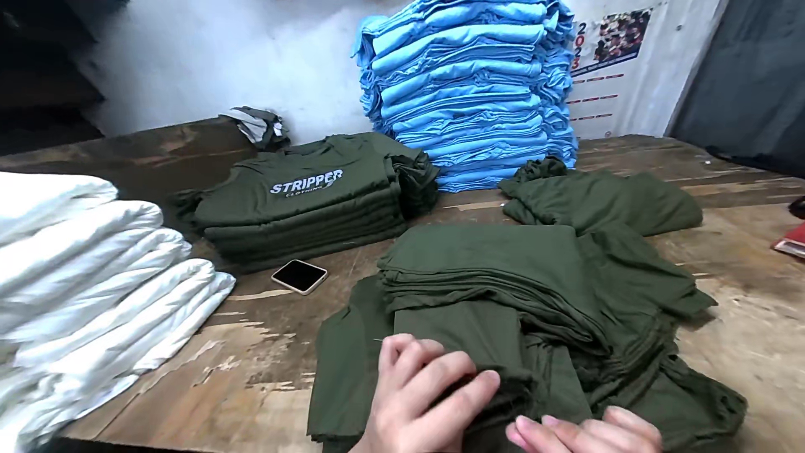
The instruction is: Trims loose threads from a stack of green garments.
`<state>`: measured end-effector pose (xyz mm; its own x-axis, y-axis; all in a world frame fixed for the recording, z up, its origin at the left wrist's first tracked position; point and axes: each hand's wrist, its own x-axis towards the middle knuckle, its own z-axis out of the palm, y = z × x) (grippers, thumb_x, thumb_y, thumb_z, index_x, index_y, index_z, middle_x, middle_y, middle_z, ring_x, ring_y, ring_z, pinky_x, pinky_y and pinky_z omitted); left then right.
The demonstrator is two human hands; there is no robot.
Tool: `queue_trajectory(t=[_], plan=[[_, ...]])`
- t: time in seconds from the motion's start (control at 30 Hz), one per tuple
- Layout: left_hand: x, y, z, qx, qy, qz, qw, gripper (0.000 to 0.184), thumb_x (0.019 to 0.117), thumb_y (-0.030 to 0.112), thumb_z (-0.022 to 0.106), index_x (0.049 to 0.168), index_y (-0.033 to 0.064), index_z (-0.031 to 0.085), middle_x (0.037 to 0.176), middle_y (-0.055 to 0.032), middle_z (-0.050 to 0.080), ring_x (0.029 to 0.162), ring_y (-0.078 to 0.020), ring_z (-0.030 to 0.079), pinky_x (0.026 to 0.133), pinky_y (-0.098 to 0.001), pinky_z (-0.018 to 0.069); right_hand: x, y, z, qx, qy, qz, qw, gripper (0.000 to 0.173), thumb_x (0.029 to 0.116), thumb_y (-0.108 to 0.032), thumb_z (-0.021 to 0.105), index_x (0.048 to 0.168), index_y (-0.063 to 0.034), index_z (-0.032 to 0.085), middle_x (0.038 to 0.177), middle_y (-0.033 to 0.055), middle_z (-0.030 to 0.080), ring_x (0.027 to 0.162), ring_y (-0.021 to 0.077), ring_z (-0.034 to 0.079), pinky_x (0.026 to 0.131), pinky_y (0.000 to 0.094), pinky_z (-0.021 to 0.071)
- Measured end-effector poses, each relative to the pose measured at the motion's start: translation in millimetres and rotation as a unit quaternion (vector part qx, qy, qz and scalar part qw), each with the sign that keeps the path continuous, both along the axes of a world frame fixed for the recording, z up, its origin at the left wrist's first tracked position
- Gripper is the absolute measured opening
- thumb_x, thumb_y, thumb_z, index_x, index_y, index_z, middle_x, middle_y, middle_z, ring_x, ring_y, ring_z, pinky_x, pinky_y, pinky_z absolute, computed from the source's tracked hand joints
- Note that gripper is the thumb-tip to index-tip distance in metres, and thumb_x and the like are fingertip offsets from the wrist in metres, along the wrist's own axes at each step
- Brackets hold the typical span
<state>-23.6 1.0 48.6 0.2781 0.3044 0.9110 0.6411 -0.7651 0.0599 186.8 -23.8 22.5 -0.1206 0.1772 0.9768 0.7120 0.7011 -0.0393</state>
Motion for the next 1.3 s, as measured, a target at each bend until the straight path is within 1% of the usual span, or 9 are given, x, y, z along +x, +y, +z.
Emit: queue_trajectory(t=[0.17,0.33,0.43,0.63,0.73,0.8,0.9,1.03,1.3], plan=[[2,8,-3,0.074,0.038,0.015,0.996,0.017,0.0988,0.019,0.062,0.113,0.0240,0.071,0.105,0.0052,0.069,0.098,-0.0144,0.056,0.094,-0.0344,0.0376,-3,-1,-4,-0.036,0.029,0.001,0.999,0.017,0.0931,-0.039,0.071,0.094,-0.0229,0.069,0.094,-0.0059,0.058,0.096,0.0074,0.053,0.099,0.0288,0.0354],[6,13,11,-0.179,-0.031,-0.007,0.983,0.049,0.0949,0.051,0.068,0.129,0.0166,0.070,0.096,0.0003,0.067,0.087,-0.0114,0.062,0.081,-0.0345,0.0545,-14,8,1,-0.120,0.097,-0.079,0.985,0.045,0.0836,-0.051,0.078,0.108,-0.0223,0.053,0.105,-0.0042,0.064,0.103,0.0118,0.059,0.100,0.0365,0.0403],[11,28,17,-0.316,-0.044,-0.074,0.945,0.013,0.0931,0.022,0.066,0.096,0.0145,0.077,0.081,0.0038,0.061,0.074,-0.0030,0.058,0.067,-0.0191,0.0497,-22,18,3,-0.154,0.110,-0.068,0.980,0.040,0.0857,-0.034,0.079,0.114,-0.0174,0.056,0.099,-0.0037,0.069,0.098,0.0120,0.063,0.101,0.0398,0.0428],[10,37,25,-0.437,-0.090,-0.139,0.884,0.028,0.1023,0.029,0.060,0.084,0.0116,0.070,0.079,0.0052,0.060,0.072,-0.0002,0.054,0.064,-0.0173,0.0431,-3,30,2,-0.087,0.074,-0.072,0.991,0.009,0.0966,-0.036,0.069,0.099,-0.0298,0.075,0.102,-0.0063,0.066,0.105,0.0107,0.058,0.100,0.0375,0.0372],[5,30,19,-0.385,-0.112,-0.146,0.904,0.017,0.0947,0.029,0.071,0.099,0.0139,0.075,0.089,0.0051,0.066,0.081,-0.0014,0.061,0.070,-0.0190,0.0514,6,22,5,-0.086,0.086,-0.044,0.992,0.011,0.0995,-0.037,0.065,0.096,-0.0273,0.068,0.104,-0.0102,0.061,0.106,0.0043,0.056,0.104,0.0311,0.0373],[3,22,16,-0.266,-0.089,-0.108,0.954,0.035,0.0907,0.044,0.076,0.117,0.0203,0.075,0.101,0.0049,0.068,0.093,-0.0035,0.064,0.082,-0.0237,0.0560,8,13,4,-0.081,0.084,-0.031,0.993,0.012,0.0999,-0.037,0.065,0.096,-0.0262,0.067,0.105,-0.0107,0.060,0.106,0.0024,0.055,0.103,0.0278,0.0372],[6,11,15,-0.061,-0.022,-0.049,0.997,0.022,0.0960,0.039,0.072,0.116,0.0305,0.073,0.103,0.0055,0.067,0.101,-0.0097,0.060,0.094,-0.0351,0.0441,5,7,1,-0.062,0.076,-0.032,0.995,0.010,0.0988,-0.036,0.066,0.097,-0.0257,0.069,0.104,-0.0105,0.060,0.103,0.0025,0.054,0.101,0.0263,0.0356],[17,10,15,0.064,0.092,-0.021,0.994,0.019,0.1003,0.019,0.061,0.116,0.0216,0.071,0.106,0.0002,0.068,0.098,-0.0179,0.058,0.093,-0.0377,0.0400,-2,8,-2,-0.050,0.074,-0.027,0.996,0.010,0.0987,-0.036,0.067,0.099,-0.0266,0.070,0.104,-0.0107,0.059,0.103,0.0022,0.053,0.101,0.0263,0.0348],[5,17,28,-0.125,-0.012,-0.028,0.992,0.037,0.0964,0.051,0.067,0.120,0.0241,0.073,0.101,0.0038,0.070,0.093,-0.0097,0.064,0.083,-0.0346,0.0518,13,3,-5,-0.111,-0.015,-0.017,0.994,0.023,0.0946,-0.051,0.064,0.093,-0.0289,0.069,0.102,-0.0075,0.063,0.108,0.0097,0.053,0.107,0.0353,0.0305]])
